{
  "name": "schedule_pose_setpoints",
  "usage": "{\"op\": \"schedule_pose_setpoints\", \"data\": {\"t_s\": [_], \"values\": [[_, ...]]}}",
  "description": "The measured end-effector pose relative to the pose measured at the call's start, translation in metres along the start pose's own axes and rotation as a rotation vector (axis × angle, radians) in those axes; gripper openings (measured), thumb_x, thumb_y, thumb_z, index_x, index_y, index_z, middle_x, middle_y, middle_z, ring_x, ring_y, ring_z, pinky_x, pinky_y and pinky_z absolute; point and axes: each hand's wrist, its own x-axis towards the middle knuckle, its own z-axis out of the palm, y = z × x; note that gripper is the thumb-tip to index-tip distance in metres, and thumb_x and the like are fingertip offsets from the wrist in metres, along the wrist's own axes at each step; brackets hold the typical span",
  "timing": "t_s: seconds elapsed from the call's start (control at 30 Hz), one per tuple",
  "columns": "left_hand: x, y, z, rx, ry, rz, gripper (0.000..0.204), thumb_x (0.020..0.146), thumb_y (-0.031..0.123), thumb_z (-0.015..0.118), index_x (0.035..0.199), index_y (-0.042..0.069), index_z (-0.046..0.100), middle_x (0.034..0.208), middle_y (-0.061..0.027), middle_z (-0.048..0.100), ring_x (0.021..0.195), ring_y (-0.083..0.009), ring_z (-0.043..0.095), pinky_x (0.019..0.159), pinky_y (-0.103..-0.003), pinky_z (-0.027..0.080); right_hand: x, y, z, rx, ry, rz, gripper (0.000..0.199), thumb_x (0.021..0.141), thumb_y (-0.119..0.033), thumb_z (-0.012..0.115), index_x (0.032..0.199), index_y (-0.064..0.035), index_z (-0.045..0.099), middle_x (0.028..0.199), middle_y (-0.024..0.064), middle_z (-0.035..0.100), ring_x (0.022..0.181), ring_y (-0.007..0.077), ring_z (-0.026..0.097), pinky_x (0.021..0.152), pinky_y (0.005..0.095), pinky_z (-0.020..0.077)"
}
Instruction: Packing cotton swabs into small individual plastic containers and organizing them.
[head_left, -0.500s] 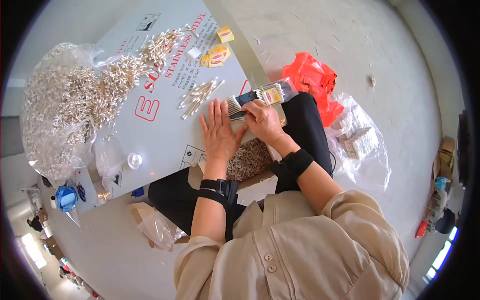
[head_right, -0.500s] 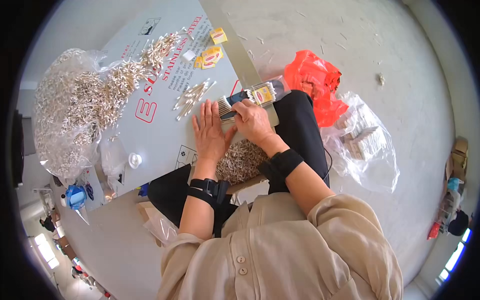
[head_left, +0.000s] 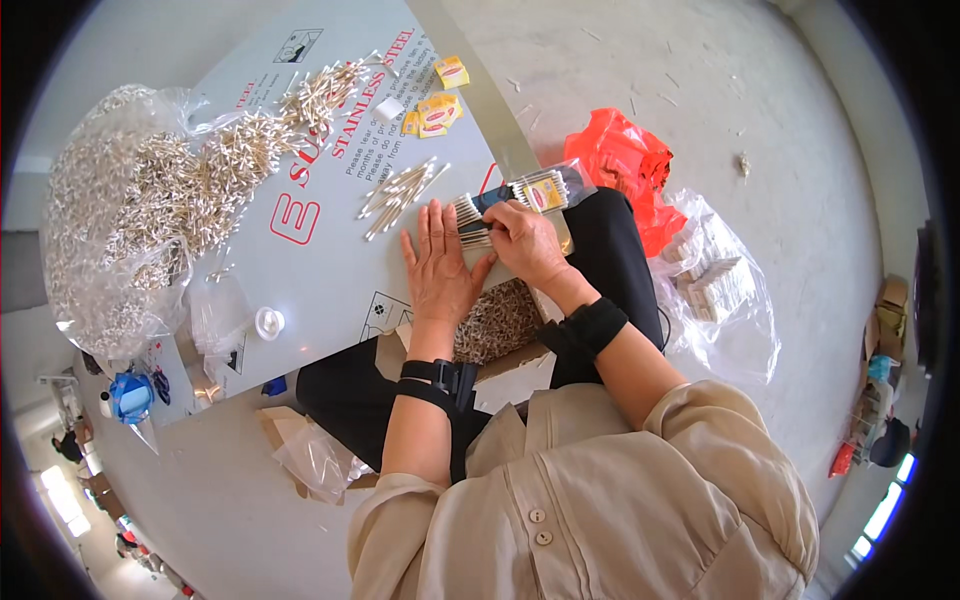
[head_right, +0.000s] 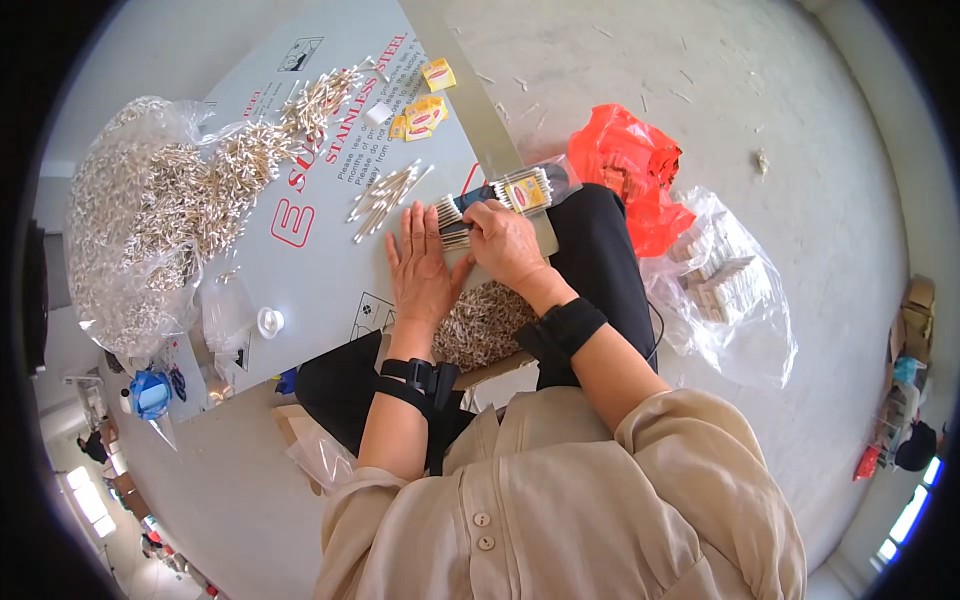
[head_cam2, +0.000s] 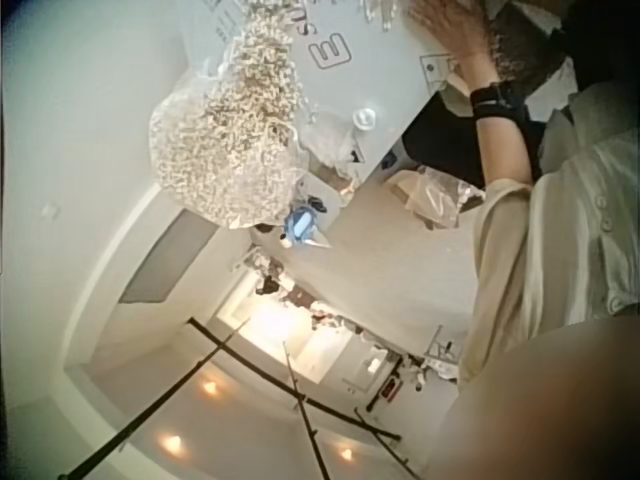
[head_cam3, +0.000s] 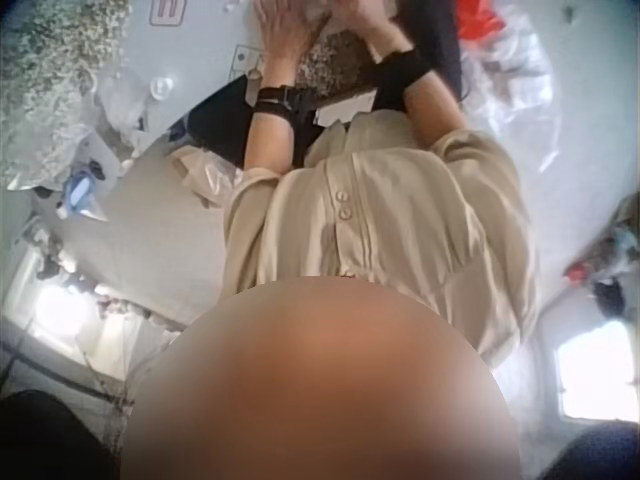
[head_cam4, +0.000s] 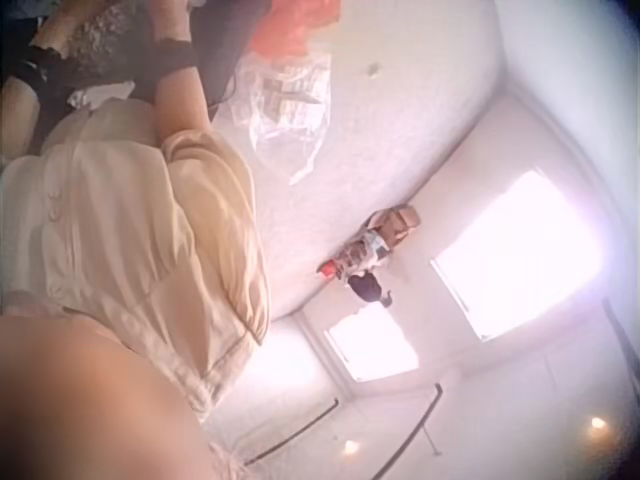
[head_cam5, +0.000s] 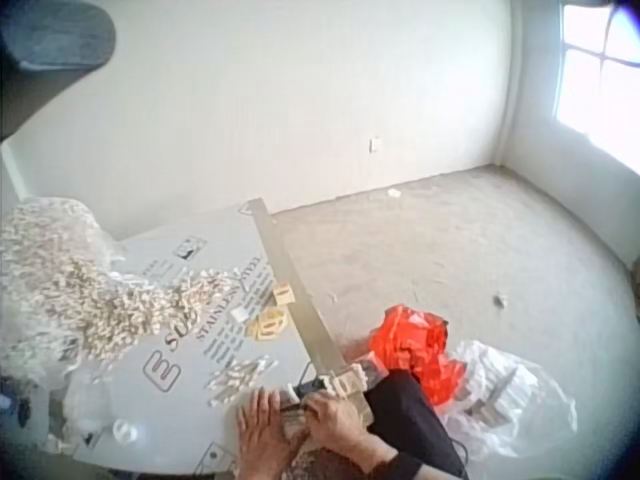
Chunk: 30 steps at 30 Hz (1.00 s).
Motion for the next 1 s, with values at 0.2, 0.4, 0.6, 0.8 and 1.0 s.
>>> {"op": "schedule_pose_setpoints", "data": {"t_s": [0.2,0.4,0.6,0.8,1.0], "values": [[0.000,-0.002,0.001,0.001,0.004,0.000,0.088,0.086,0.051,0.062,0.151,0.006,0.024,0.159,-0.0143,0.022,0.149,-0.0293,0.015,0.119,-0.054,0.008,0.008,-0.005,-0.003,0.033,-0.030,0.060,0.023,0.080,-0.006,0.056,0.101,-0.0082,0.066,0.089,0.0146,0.065,0.085,0.0368,0.064,0.074,0.0451,0.0515],[0.001,-0.001,0.000,0.008,-0.022,-0.010,0.088,0.086,0.051,0.061,0.152,0.006,0.023,0.160,-0.0137,0.020,0.149,-0.0284,0.013,0.119,-0.053,0.006,0.011,-0.003,-0.002,-0.006,-0.059,0.057,0.026,0.080,-0.007,0.056,0.103,-0.0095,0.067,0.088,0.0148,0.065,0.087,0.0355,0.065,0.077,0.0448,0.0513],[0.001,-0.002,0.000,0.010,-0.027,-0.011,0.089,0.086,0.051,0.060,0.152,0.006,0.021,0.160,-0.0135,0.019,0.149,-0.0282,0.012,0.119,-0.053,0.006,0.011,-0.003,-0.002,-0.018,-0.041,0.038,0.025,0.079,-0.006,0.058,0.102,-0.0093,0.067,0.088,0.0138,0.066,0.084,0.0353,0.064,0.074,0.0428,0.0515],[0.001,-0.001,0.000,0.007,-0.023,-0.013,0.089,0.086,0.051,0.060,0.152,0.006,0.022,0.159,-0.0139,0.020,0.149,-0.0285,0.013,0.119,-0.053,0.006,0.010,-0.005,-0.002,-0.035,-0.031,0.035,0.025,0.079,-0.006,0.058,0.102,-0.0103,0.067,0.086,0.0125,0.065,0.082,0.0343,0.064,0.073,0.0432,0.0513],[0.002,-0.001,-0.001,-0.004,-0.021,-0.015,0.088,0.086,0.052,0.060,0.152,0.005,0.023,0.159,-0.0144,0.021,0.149,-0.0284,0.014,0.119,-0.053,0.007,0.009,-0.005,-0.002,-0.051,-0.032,0.041,0.024,0.079,-0.006,0.058,0.101,-0.0105,0.068,0.085,0.0117,0.064,0.081,0.0342,0.064,0.072,0.0432,0.0511]]}}
